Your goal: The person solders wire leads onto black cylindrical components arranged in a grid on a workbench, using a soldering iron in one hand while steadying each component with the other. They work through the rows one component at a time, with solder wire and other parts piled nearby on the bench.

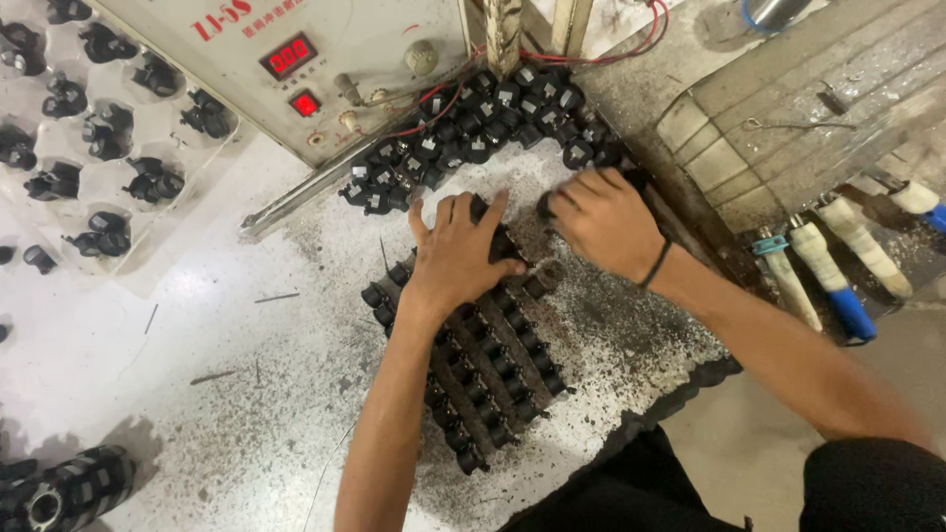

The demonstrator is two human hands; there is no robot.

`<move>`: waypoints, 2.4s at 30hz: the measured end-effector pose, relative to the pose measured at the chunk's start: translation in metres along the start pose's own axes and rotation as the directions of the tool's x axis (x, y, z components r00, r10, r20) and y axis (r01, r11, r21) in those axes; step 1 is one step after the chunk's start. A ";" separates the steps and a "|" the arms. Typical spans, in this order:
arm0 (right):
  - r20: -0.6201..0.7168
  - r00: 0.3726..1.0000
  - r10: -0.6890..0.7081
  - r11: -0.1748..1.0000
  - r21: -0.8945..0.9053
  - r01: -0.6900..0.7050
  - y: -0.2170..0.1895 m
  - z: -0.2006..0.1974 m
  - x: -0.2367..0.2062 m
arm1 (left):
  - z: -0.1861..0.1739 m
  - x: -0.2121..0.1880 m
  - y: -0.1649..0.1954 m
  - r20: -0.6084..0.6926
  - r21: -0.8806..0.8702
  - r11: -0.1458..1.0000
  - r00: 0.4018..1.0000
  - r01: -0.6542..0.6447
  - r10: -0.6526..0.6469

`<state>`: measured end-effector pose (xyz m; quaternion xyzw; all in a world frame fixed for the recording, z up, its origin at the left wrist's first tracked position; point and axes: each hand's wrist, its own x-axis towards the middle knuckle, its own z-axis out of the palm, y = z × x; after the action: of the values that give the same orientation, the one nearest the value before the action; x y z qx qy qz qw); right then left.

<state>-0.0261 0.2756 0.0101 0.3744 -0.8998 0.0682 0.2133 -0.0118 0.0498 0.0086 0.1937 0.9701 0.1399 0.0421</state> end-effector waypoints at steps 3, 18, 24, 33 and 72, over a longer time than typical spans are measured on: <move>0.086 0.995 -0.048 0.999 -0.013 0.049 0.003 -0.005 -0.026 | 0.006 -0.022 0.013 -0.297 0.000 0.996 0.951 -0.086 0.082; 0.117 0.992 0.056 0.904 0.415 -0.100 -0.045 0.008 -0.075 | 0.043 -0.058 0.049 -0.431 -0.105 0.981 0.897 -0.161 0.101; -0.176 0.981 0.079 0.915 -0.379 -0.142 0.021 0.010 -0.004 | 0.033 -0.064 0.050 -0.440 -0.175 0.964 0.892 -0.201 0.106; 0.183 0.966 0.183 0.913 0.333 -0.236 -0.026 -0.015 -0.100 | 0.043 -0.073 0.075 -0.369 0.006 0.992 0.921 -0.129 0.123; -0.152 0.896 0.418 0.889 -0.134 -0.437 0.026 0.002 -0.003 | 0.035 -0.100 0.090 -0.406 -0.048 0.977 0.897 -0.210 0.173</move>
<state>-0.0430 0.2956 0.0075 0.1432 -0.9483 0.0610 0.2765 0.1176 0.0996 0.0036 0.2533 0.9271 0.2240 -0.1619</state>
